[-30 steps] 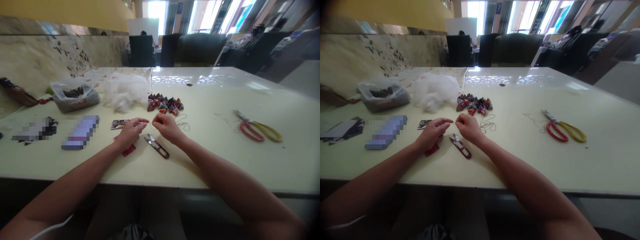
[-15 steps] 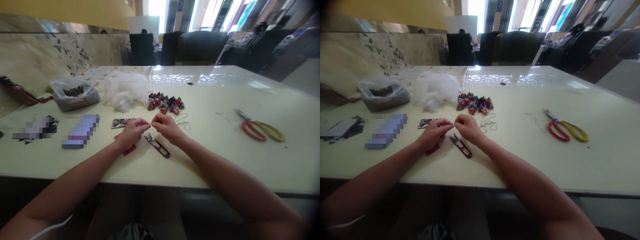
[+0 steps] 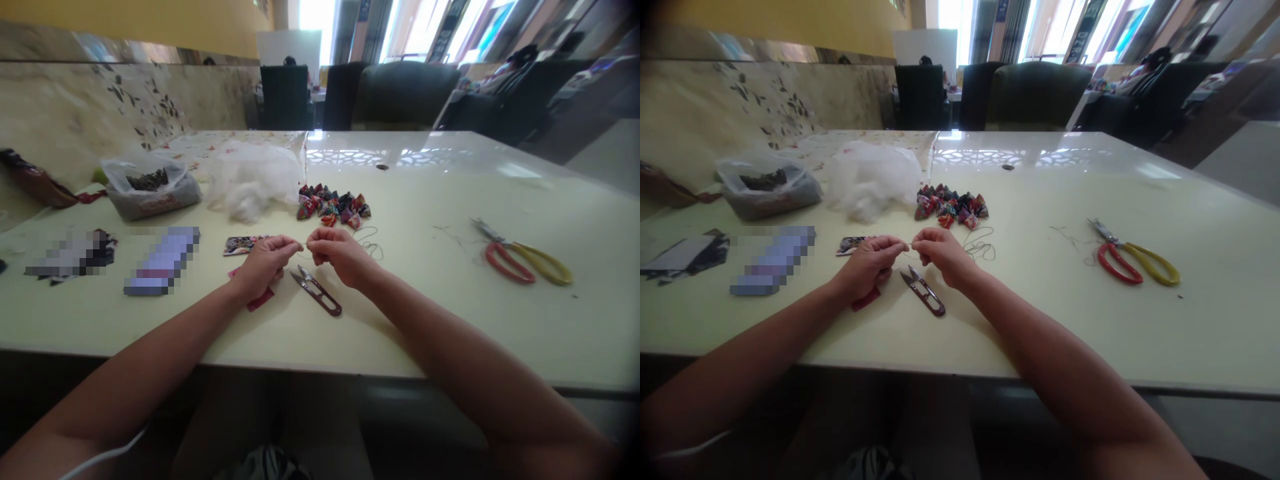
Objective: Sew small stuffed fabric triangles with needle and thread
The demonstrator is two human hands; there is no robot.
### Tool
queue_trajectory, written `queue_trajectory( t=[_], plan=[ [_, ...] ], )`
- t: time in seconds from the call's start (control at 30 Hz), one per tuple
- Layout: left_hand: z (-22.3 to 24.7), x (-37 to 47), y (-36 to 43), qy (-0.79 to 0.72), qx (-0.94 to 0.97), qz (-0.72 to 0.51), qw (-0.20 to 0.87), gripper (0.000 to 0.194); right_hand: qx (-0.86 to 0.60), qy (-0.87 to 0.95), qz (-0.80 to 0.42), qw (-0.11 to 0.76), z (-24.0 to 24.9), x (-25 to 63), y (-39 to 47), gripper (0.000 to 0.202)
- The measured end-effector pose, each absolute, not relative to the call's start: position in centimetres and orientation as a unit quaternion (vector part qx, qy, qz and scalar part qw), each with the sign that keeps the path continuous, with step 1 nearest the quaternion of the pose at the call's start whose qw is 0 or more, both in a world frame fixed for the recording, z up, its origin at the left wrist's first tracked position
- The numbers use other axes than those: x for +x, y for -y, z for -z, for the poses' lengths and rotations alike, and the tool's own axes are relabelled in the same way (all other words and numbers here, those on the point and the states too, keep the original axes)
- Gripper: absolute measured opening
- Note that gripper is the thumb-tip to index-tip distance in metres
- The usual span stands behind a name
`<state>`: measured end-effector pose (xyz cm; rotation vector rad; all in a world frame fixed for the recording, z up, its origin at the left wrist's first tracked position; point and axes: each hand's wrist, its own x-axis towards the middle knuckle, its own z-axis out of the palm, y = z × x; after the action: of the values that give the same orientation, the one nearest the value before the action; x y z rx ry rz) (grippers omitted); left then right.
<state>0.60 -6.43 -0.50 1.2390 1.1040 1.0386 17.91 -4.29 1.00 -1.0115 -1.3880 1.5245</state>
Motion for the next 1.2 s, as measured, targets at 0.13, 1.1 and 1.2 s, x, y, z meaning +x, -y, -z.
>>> queue_trajectory(
  t=[0.13,1.1,1.2],
  plan=[
    [0.4,0.6,6.5,-0.475,0.533,-0.444,0.541,0.03,-0.407,0.561,-0.597,0.404,-1.0,17.9,4.4,0.008],
    [0.7,1.2,6.8,-0.463,0.521,-0.465,0.546,0.021,-0.414,0.525,-0.625,0.403,-1.8,17.0,5.6,0.012],
    [0.8,1.1,6.7,-0.474,0.535,-0.433,0.549,0.022,-0.407,0.509,-0.636,0.413,-1.7,17.1,5.5,0.012]
  ],
)
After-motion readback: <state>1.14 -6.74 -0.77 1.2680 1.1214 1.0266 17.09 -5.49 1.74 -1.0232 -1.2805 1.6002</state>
